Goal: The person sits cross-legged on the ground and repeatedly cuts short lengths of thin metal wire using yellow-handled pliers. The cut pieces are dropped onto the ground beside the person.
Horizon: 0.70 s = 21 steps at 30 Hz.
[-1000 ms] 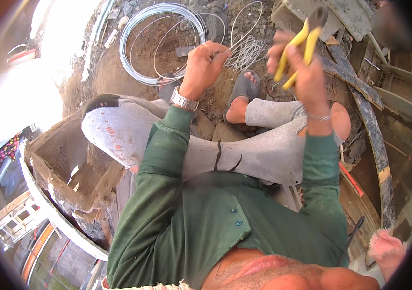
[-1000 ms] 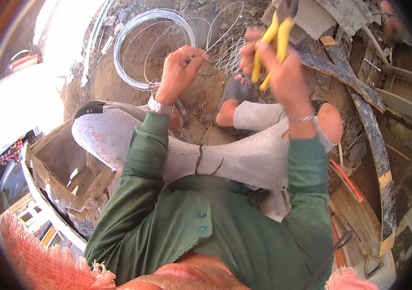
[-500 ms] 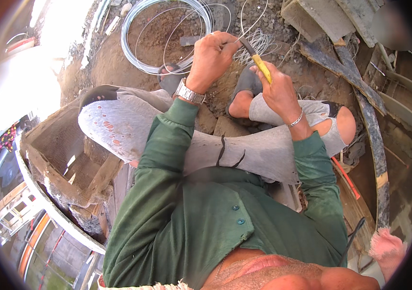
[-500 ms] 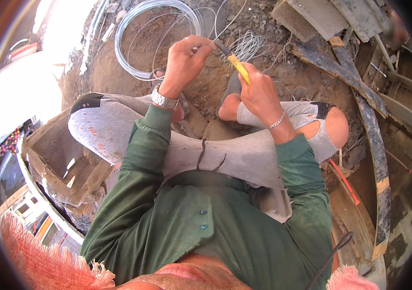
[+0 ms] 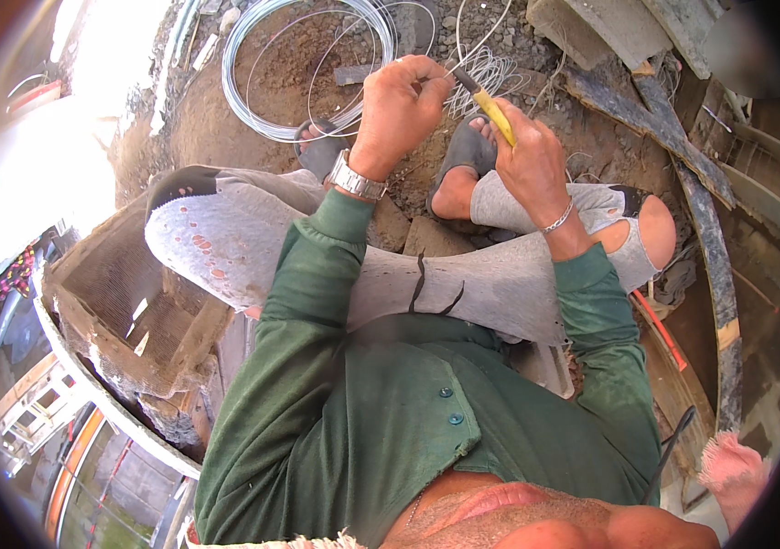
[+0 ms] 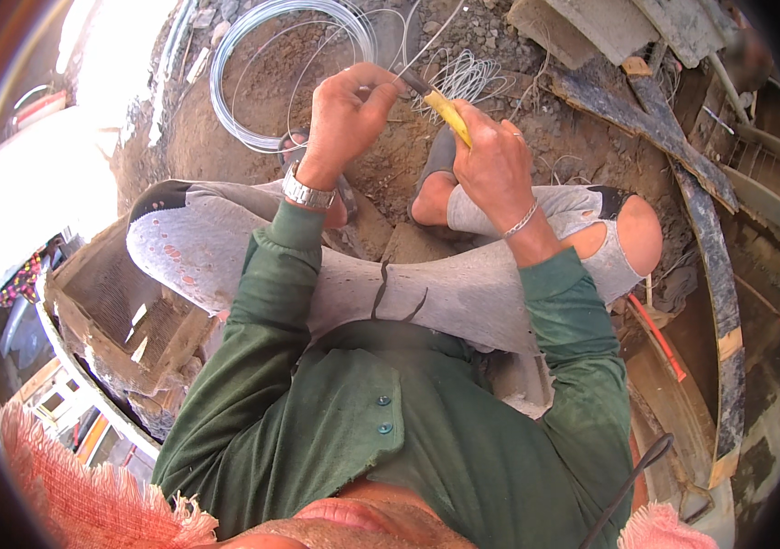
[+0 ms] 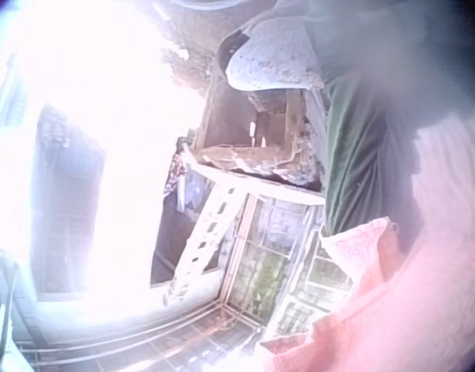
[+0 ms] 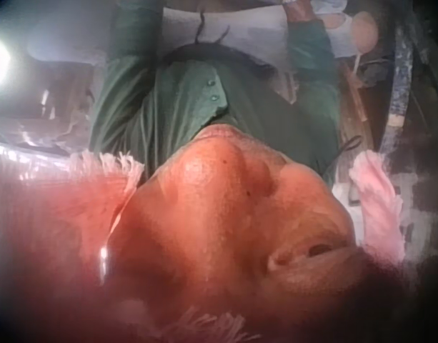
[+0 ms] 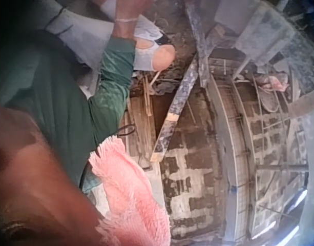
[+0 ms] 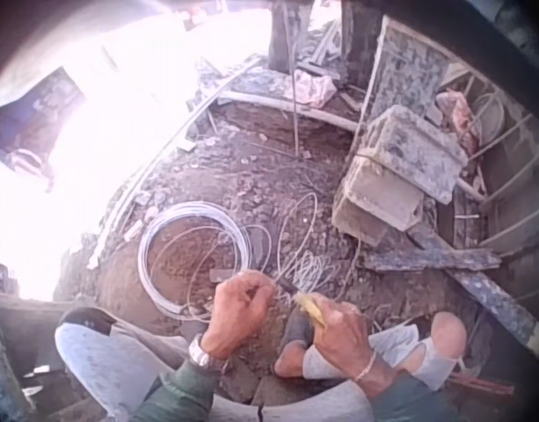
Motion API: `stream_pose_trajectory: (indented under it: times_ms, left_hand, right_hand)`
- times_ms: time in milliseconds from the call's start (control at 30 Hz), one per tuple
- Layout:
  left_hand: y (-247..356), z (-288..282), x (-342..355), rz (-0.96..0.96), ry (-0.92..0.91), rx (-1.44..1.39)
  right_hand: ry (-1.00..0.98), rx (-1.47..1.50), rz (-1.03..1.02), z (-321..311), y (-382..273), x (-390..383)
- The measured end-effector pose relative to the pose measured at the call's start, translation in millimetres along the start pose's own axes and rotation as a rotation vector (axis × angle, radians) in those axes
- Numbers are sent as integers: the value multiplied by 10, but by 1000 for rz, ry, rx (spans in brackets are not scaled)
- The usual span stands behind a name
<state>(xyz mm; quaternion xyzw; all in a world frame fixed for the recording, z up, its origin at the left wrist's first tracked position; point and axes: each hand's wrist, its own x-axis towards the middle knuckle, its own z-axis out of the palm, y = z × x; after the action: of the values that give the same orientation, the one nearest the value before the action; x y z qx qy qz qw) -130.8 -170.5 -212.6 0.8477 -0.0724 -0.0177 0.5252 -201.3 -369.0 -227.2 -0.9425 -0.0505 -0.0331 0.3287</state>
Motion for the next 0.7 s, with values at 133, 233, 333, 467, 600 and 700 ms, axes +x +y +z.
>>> stream_pose_trajectory:
  times_ms: [133, 233, 333, 467, 600, 700]
  left_hand:
    - [33, 16, 15, 0, 57, -9]
    - [52, -14, 32, -14, 37, 31]
    - [19, -4, 38, -9, 38, 4]
    - [112, -28, 47, -16, 45, 6]
    - [35, 14, 34, 49, 54, 14]
    - [21, 39, 19, 38, 7, 18]
  right_hand:
    - [5, 78, 27, -7, -26, 4]
    - [-2, 71, 14, 22, 40, -18]
    - [3, 67, 4, 11, 37, -2]
    - [-7, 56, 25, 8, 42, -17]
    - [10, 72, 9, 14, 52, 0]
    - [9, 75, 16, -7, 37, 10]
